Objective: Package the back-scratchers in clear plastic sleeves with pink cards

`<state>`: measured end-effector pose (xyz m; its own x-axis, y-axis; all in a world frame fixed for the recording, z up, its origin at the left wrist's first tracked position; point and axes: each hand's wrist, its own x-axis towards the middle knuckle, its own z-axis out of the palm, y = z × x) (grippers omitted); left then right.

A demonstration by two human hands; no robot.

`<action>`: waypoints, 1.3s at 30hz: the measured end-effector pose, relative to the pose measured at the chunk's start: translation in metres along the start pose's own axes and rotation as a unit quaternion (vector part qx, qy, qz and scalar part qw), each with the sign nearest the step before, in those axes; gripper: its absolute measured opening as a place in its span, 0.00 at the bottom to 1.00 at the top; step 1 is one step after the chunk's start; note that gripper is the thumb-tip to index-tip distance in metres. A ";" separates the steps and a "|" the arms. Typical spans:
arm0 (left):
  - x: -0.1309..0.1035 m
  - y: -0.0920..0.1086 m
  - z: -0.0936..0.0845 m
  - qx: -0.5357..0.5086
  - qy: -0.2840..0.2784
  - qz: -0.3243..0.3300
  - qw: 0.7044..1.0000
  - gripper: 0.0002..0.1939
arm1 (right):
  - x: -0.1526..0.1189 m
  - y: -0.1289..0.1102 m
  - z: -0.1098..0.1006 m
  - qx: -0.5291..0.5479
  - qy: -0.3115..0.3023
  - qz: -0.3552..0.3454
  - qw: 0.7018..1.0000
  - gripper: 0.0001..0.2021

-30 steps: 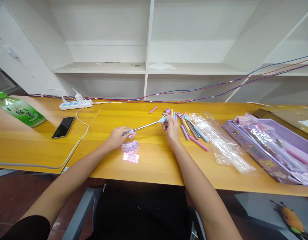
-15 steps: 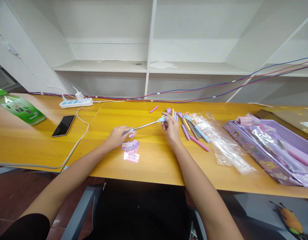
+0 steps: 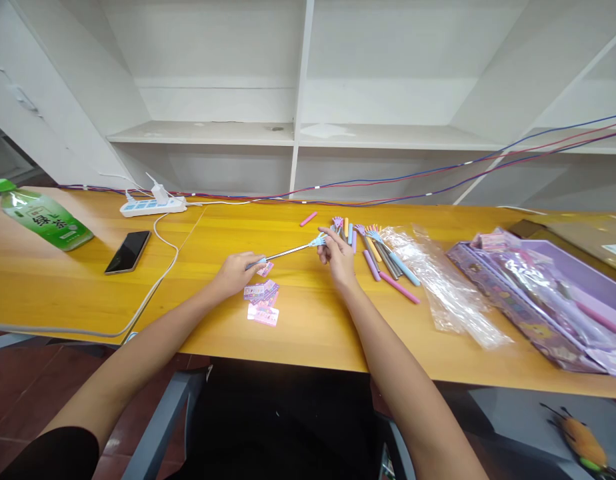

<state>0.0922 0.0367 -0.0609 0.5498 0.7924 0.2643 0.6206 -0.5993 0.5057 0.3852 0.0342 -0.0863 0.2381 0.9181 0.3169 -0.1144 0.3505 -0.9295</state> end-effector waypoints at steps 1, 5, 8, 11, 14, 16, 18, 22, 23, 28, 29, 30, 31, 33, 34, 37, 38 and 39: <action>0.000 0.000 0.001 0.000 0.000 0.001 1.000 0.20 | -0.001 0.000 0.001 -0.002 -0.005 0.002 1.000 0.22; 0.000 0.000 0.003 -0.008 0.000 0.013 1.000 0.19 | -0.004 0.000 0.007 -0.001 -0.024 0.005 1.000 0.20; 0.000 0.002 0.004 -0.017 0.000 0.015 1.000 0.19 | -0.008 0.000 0.011 0.000 -0.037 0.010 0.999 0.21; -0.001 0.002 0.006 -0.019 0.001 0.009 1.000 0.19 | -0.011 0.001 0.017 -0.002 -0.058 0.031 0.998 0.23; -0.001 0.003 0.008 -0.002 0.004 -0.005 1.000 0.19 | -0.016 0.002 0.024 -0.007 -0.077 0.049 0.996 0.24; -0.001 0.003 0.009 0.014 0.008 -0.016 1.000 0.18 | -0.018 0.003 0.029 -0.012 -0.088 0.054 0.995 0.24; -0.001 0.003 0.010 0.027 0.011 -0.021 0.999 0.18 | -0.021 0.003 0.033 -0.018 -0.098 0.058 0.993 0.23; -0.001 0.004 0.010 0.048 0.010 -0.019 0.999 0.18 | -0.022 0.003 0.035 -0.050 -0.117 0.054 0.990 0.24; -0.001 0.004 0.010 0.053 0.010 -0.020 0.998 0.18 | -0.022 0.003 0.034 -0.061 -0.123 0.053 0.989 0.25; 0.000 0.003 0.005 0.063 -0.003 -0.006 0.998 0.18 | -0.021 0.003 0.030 -0.122 -0.166 0.060 0.977 0.29; 0.001 0.003 0.004 0.059 -0.008 0.000 0.998 0.19 | -0.022 0.003 0.030 -0.143 -0.176 0.059 0.972 0.29; 0.001 0.003 0.003 0.055 -0.011 0.004 0.998 0.19 | -0.023 0.002 0.029 -0.171 -0.184 0.051 0.967 0.28; 0.001 0.003 0.003 0.050 -0.010 0.006 0.999 0.19 | -0.023 0.001 0.029 -0.205 -0.191 0.035 0.959 0.26; 0.001 0.003 0.006 0.039 0.000 0.006 0.999 0.17 | -0.024 -0.001 0.028 -0.280 -0.200 -0.010 0.939 0.20; 0.001 0.003 0.008 0.033 0.006 0.007 0.999 0.15 | -0.024 -0.002 0.027 -0.313 -0.206 -0.030 0.926 0.18; 0.000 0.003 0.015 0.022 0.013 0.013 1.000 0.13 | -0.022 -0.003 0.024 -0.372 -0.227 -0.056 0.898 0.13; 0.000 0.002 0.017 0.023 0.010 0.015 1.000 0.12 | -0.021 -0.002 0.022 -0.383 -0.232 -0.067 0.892 0.12; 0.000 0.002 0.018 0.025 0.007 0.017 1.000 0.11 | -0.020 -0.002 0.021 -0.393 -0.236 -0.081 0.885 0.11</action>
<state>0.1039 0.0334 -0.0749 0.5634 0.7732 0.2913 0.6289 -0.6299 0.4556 0.3600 0.0194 -0.0868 -0.2605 0.9075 0.3294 0.6348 0.4181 -0.6498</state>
